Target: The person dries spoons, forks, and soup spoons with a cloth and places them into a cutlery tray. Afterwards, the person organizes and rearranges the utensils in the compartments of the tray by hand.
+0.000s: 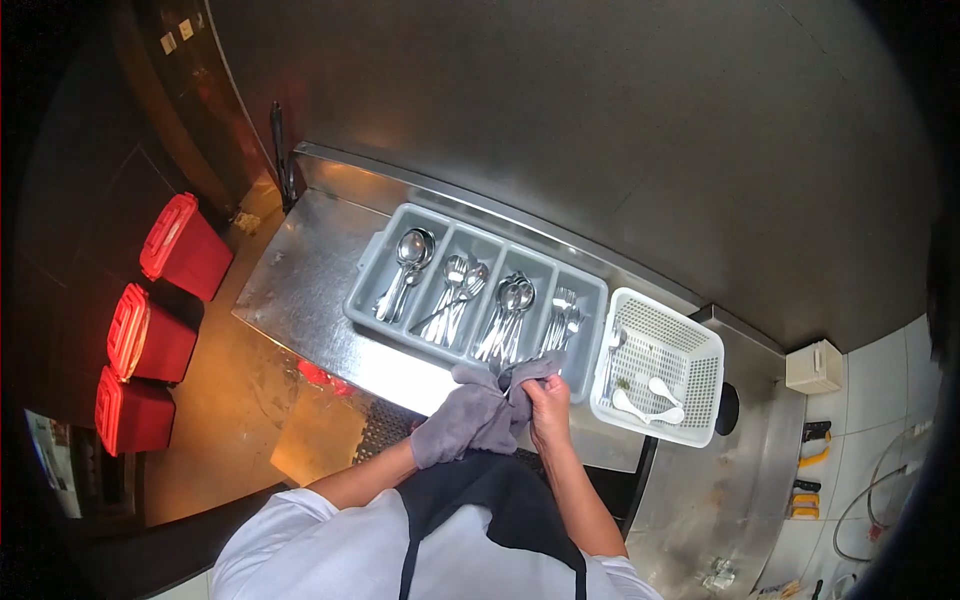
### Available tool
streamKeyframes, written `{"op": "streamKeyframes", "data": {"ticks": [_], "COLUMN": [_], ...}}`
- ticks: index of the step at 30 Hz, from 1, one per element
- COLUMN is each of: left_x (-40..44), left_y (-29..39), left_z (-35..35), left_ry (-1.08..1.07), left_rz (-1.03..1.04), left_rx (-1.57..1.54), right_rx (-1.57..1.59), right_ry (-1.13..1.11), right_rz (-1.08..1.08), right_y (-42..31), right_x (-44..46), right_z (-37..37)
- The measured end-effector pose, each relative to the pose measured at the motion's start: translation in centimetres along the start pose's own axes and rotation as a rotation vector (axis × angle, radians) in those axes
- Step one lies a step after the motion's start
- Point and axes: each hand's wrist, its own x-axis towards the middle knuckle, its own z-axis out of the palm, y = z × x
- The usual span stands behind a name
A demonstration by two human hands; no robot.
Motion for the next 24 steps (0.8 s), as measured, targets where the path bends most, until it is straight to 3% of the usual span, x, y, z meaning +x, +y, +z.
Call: {"op": "streamKeyframes", "data": {"ticks": [1,4,7,9,10,13,16,18,19,22,24], "left_x": [-0.5,0.5,-2.4,-3.3,-3.9,-5.7,-3.2,-3.0,-4.4,-5.6,-4.3], "left_y": [-0.6,6.4,1.5,0.3,-0.4,-5.0,3.4,5.3,3.0,0.4,4.4], "left_z": [0.0,-3.1,-2.0,-1.5,-1.3,-0.3,-3.8,-5.0,-4.5,-3.5,-4.8], "left_ry": [0.085,-0.047,-0.015,-0.036,-0.044,0.075,0.033,0.089,0.238,0.309,0.215], "left_rz": [-0.078,-0.112,-0.043,-0.142,-0.19,-0.083,-0.232,-0.247,-0.144,-0.136,-0.339], "left_rx": [-0.191,0.546,0.522,0.235,0.091,0.432,0.625,0.562,0.416,0.198,0.434], "right_rx": [0.008,0.001,-0.109,-0.31,-0.258,-0.068,0.048,-0.262,-0.207,-0.046,-0.005], "right_ry": [0.017,0.042,-0.004,-0.049,-0.004,0.118,0.026,-0.278,-0.276,-0.156,-0.198], "right_rz": [-0.019,-0.082,-0.063,-0.117,-0.149,-0.218,0.019,0.187,0.212,0.251,0.179], "right_y": [0.0,0.5,-0.8,-1.2,-0.7,-0.1,0.0,0.9,0.9,-0.4,-1.6], "right_x": [-0.1,-0.8,-0.3,1.6,2.5,4.2,2.7,-0.3,-0.6,0.8,1.0], "right_z": [0.3,2.0,2.8,2.2,2.3,2.7,3.9,6.0,7.2,9.3,10.4]}}
